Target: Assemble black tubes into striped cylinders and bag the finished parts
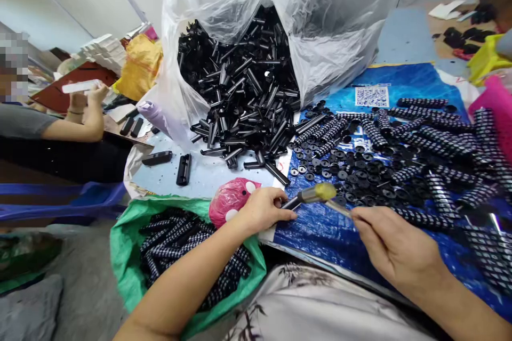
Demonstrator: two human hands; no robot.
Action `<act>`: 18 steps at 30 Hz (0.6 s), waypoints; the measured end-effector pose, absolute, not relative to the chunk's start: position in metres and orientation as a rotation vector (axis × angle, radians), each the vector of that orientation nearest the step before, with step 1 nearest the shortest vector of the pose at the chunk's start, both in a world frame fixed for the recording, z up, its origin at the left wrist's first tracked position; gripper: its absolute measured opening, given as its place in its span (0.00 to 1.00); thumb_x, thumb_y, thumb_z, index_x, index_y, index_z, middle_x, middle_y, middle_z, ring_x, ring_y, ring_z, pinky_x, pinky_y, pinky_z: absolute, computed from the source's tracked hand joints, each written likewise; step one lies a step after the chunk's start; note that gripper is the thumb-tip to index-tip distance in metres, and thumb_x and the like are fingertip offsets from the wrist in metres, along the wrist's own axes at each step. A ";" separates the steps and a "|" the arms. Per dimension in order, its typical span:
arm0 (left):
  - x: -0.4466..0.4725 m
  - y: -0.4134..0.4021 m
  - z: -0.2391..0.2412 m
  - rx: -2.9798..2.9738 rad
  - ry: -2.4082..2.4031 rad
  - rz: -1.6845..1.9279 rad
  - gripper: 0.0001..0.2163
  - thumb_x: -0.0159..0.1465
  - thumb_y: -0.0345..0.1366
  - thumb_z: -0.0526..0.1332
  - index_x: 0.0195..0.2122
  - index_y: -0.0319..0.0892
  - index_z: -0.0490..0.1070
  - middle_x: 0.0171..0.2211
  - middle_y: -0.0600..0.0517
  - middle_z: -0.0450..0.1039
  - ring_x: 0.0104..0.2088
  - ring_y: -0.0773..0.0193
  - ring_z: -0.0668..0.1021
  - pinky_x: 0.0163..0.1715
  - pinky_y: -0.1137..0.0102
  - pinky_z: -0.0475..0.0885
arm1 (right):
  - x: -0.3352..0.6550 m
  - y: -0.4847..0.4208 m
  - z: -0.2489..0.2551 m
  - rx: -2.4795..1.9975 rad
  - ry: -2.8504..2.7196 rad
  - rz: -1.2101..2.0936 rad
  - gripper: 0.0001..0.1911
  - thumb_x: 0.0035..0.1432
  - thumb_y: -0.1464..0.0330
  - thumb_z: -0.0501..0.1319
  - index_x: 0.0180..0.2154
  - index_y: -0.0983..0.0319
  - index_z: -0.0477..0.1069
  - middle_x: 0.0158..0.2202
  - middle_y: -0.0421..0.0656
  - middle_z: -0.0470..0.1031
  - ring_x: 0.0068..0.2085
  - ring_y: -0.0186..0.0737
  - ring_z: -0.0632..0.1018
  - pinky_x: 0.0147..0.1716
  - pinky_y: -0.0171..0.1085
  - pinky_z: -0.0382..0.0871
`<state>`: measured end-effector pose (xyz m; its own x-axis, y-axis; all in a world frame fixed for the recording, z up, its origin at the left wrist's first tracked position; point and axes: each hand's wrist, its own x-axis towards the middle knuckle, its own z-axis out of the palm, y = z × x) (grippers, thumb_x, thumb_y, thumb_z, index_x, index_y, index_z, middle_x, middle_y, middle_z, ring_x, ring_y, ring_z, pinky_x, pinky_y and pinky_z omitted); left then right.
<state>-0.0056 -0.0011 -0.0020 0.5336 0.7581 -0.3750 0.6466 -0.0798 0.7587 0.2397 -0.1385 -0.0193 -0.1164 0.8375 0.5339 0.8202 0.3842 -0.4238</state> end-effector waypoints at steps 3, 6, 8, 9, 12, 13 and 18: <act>-0.002 0.003 -0.004 1.699 1.147 0.102 0.15 0.50 0.44 0.74 0.31 0.40 0.76 0.21 0.60 0.62 0.24 0.69 0.64 0.24 0.72 0.55 | 0.234 -0.126 -0.015 -1.494 -1.987 -0.057 0.09 0.69 0.69 0.56 0.49 0.61 0.71 0.36 0.44 0.77 0.33 0.39 0.79 0.34 0.37 0.73; 0.000 0.006 -0.005 1.690 1.092 0.108 0.14 0.50 0.43 0.74 0.32 0.40 0.75 0.22 0.60 0.62 0.24 0.69 0.64 0.25 0.72 0.56 | 0.230 -0.119 -0.013 -1.569 -2.114 -0.097 0.08 0.69 0.67 0.57 0.47 0.61 0.72 0.31 0.42 0.75 0.28 0.39 0.77 0.28 0.39 0.69; 0.000 0.010 -0.005 1.719 1.047 0.079 0.14 0.50 0.42 0.74 0.30 0.41 0.74 0.22 0.59 0.63 0.25 0.68 0.65 0.26 0.71 0.57 | 0.227 -0.118 -0.008 -1.478 -2.093 -0.053 0.09 0.68 0.70 0.58 0.48 0.62 0.72 0.34 0.43 0.77 0.31 0.39 0.78 0.32 0.38 0.72; 0.001 0.013 -0.005 1.741 1.039 0.061 0.14 0.49 0.42 0.74 0.29 0.41 0.73 0.22 0.59 0.63 0.25 0.67 0.65 0.27 0.71 0.57 | 0.226 -0.119 -0.005 -1.396 -2.070 -0.022 0.11 0.67 0.72 0.58 0.50 0.63 0.71 0.36 0.44 0.78 0.34 0.40 0.79 0.36 0.38 0.73; 0.003 0.020 -0.007 1.795 1.045 0.000 0.16 0.47 0.41 0.75 0.26 0.41 0.69 0.21 0.59 0.63 0.25 0.67 0.65 0.27 0.71 0.56 | 0.217 -0.121 0.000 -1.160 -2.047 0.036 0.16 0.66 0.75 0.57 0.55 0.65 0.68 0.40 0.47 0.78 0.38 0.40 0.79 0.41 0.37 0.73; 0.005 0.022 -0.008 1.800 1.042 -0.022 0.17 0.46 0.41 0.76 0.26 0.42 0.68 0.21 0.60 0.62 0.24 0.68 0.64 0.26 0.71 0.55 | 0.214 -0.122 -0.001 -1.133 -2.078 0.043 0.15 0.67 0.75 0.57 0.54 0.65 0.68 0.38 0.47 0.78 0.37 0.39 0.79 0.38 0.36 0.73; 0.015 0.019 -0.004 1.941 1.072 -0.080 0.18 0.47 0.42 0.76 0.26 0.43 0.67 0.21 0.61 0.60 0.24 0.68 0.63 0.25 0.71 0.53 | 0.205 -0.129 -0.014 -1.209 -2.291 0.076 0.08 0.69 0.70 0.56 0.43 0.64 0.73 0.29 0.43 0.74 0.28 0.37 0.75 0.28 0.36 0.68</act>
